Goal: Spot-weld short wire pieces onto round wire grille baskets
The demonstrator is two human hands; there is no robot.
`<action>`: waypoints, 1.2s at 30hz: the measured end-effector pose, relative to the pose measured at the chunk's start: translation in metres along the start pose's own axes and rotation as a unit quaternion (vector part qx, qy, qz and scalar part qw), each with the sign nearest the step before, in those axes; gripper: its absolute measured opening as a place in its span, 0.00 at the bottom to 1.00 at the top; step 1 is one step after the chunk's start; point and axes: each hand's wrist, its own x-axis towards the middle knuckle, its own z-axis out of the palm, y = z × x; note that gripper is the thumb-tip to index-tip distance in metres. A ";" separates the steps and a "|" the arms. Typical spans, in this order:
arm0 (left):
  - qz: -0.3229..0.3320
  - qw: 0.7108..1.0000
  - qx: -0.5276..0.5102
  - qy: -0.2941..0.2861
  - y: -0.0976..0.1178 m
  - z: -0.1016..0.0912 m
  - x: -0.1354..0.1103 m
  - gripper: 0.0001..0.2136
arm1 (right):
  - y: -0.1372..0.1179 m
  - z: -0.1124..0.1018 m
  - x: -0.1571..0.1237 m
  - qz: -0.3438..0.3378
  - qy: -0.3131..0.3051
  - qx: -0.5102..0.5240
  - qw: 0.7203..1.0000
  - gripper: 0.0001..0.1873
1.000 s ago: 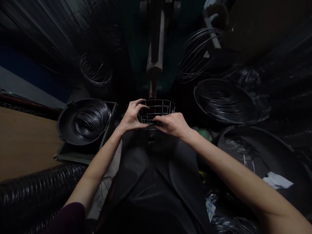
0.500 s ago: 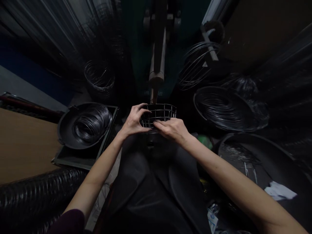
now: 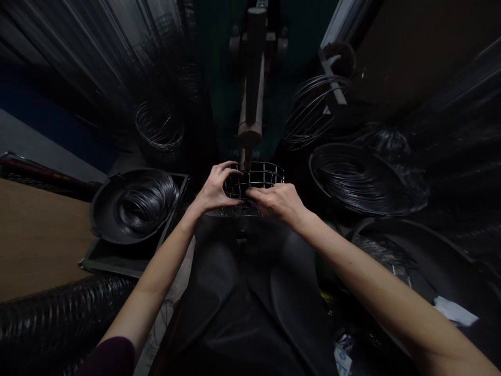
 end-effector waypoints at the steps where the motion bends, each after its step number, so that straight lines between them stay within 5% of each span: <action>1: -0.002 1.000 0.000 -0.003 -0.001 0.000 0.000 0.31 | 0.000 0.001 0.000 0.000 -0.002 0.002 1.000 0.16; 14: -0.016 1.000 0.006 -0.005 -0.008 -0.001 0.009 0.32 | -0.001 0.005 0.006 0.072 -0.050 0.036 0.995 0.16; 36: -0.055 0.998 0.010 0.010 -0.037 -0.006 0.047 0.34 | 0.015 0.030 0.015 0.236 0.077 0.122 0.961 0.11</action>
